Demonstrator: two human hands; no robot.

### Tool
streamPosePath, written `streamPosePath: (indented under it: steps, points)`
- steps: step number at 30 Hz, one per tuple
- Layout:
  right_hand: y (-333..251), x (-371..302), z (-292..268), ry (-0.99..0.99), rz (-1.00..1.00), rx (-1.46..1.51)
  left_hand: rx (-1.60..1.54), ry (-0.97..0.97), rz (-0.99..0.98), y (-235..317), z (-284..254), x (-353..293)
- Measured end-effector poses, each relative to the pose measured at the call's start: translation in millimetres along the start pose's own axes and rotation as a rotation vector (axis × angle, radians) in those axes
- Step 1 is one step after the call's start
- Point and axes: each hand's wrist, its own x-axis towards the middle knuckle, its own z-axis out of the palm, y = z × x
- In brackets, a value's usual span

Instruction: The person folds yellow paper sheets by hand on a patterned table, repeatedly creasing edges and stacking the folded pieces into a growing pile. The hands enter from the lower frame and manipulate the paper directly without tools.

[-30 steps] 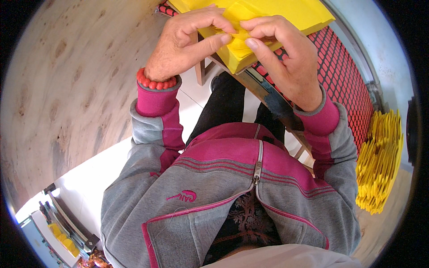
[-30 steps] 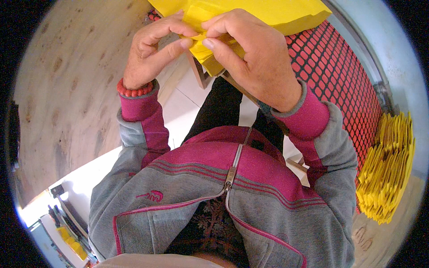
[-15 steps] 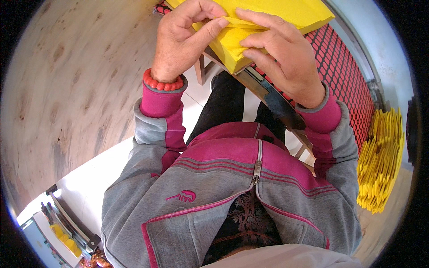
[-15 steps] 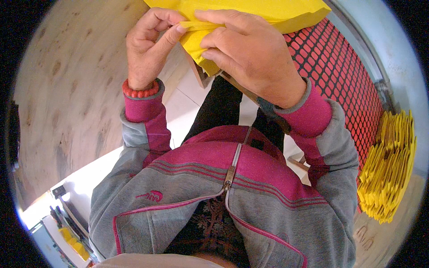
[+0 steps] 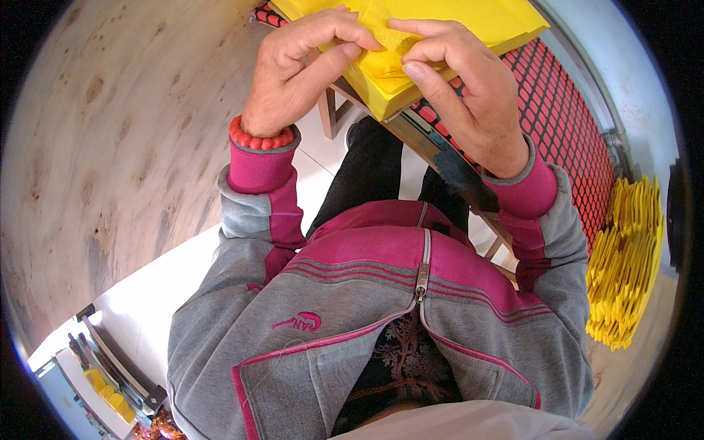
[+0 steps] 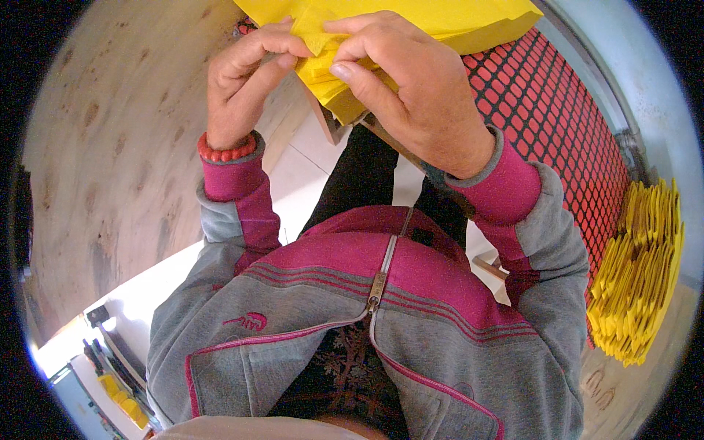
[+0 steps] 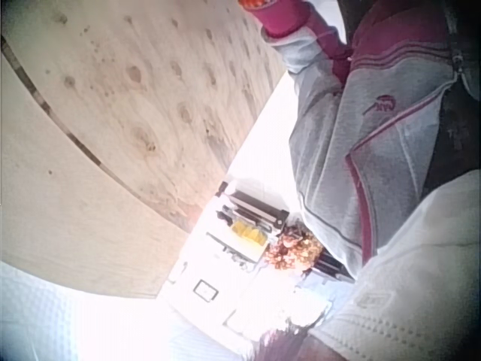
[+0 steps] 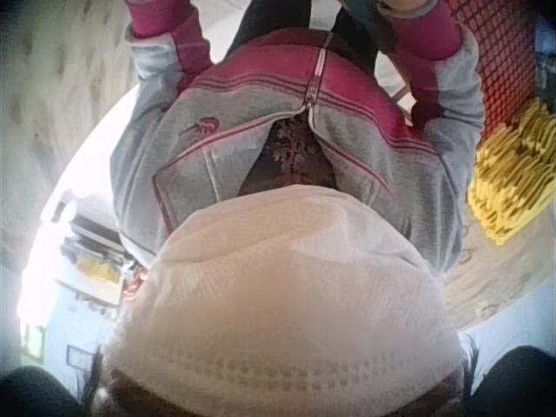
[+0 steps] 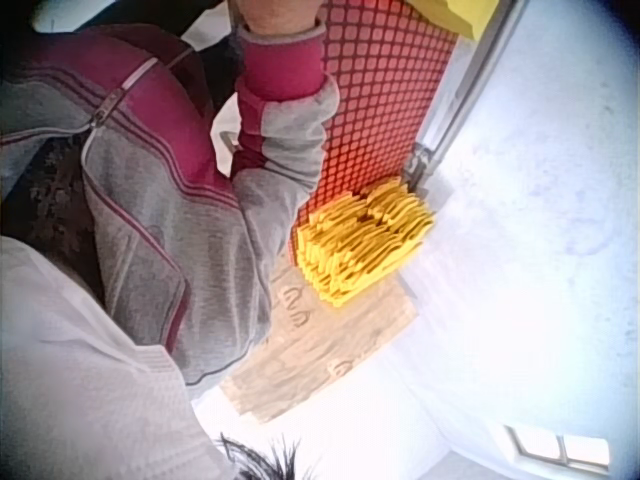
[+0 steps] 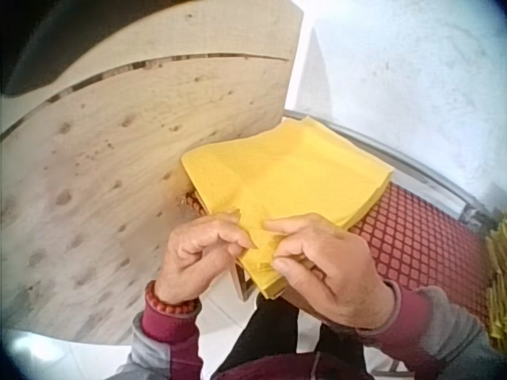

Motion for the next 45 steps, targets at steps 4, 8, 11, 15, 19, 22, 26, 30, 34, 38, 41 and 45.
streamPosePath:
  steps: [4, 8, 11, 15, 19, 22, 26, 30, 34, 38, 41, 45]
  points:
    - [-1, 0, -2, -0.022, 0.024, -0.016, 0.066, -0.042, 0.056, 6, -4, 0]
    - [0, 0, -2, -0.012, 0.032, -0.027, 0.057, -0.058, 0.043, 7, -4, 0]
    - [1, 0, -1, -0.009, 0.048, -0.018, 0.022, -0.032, 0.020, 7, -2, -3]
    - [0, -1, -1, 0.000, 0.074, -0.009, 0.088, -0.030, 0.047, 5, -2, -2]
    - [1, -2, 2, 0.048, 0.085, 0.035, 0.037, 0.010, -0.007, 4, 3, 0]
    - [3, -2, 5, 0.115, 0.042, 0.096, 0.062, 0.111, -0.021, 7, 10, 0]
    - [5, -3, 2, 0.055, 0.046, 0.100, -0.046, 0.149, -0.100, 9, 18, -2]
    - [3, -1, -3, 0.013, -0.022, 0.003, -0.131, 0.224, -0.093, 4, 20, 0]
    - [0, 1, -2, -0.001, -0.050, -0.048, -0.172, 0.273, -0.098, -1, 23, -3]
    - [-2, 0, 1, 0.011, 0.023, 0.010, -0.188, 0.333, -0.043, -7, 26, -6]
    - [-3, -1, 1, 0.010, 0.124, 0.093, -0.170, 0.238, -0.032, -9, 15, -7]
    - [-2, 0, -3, 0.016, 0.092, 0.063, -0.083, 0.099, 0.055, -7, 8, -7]
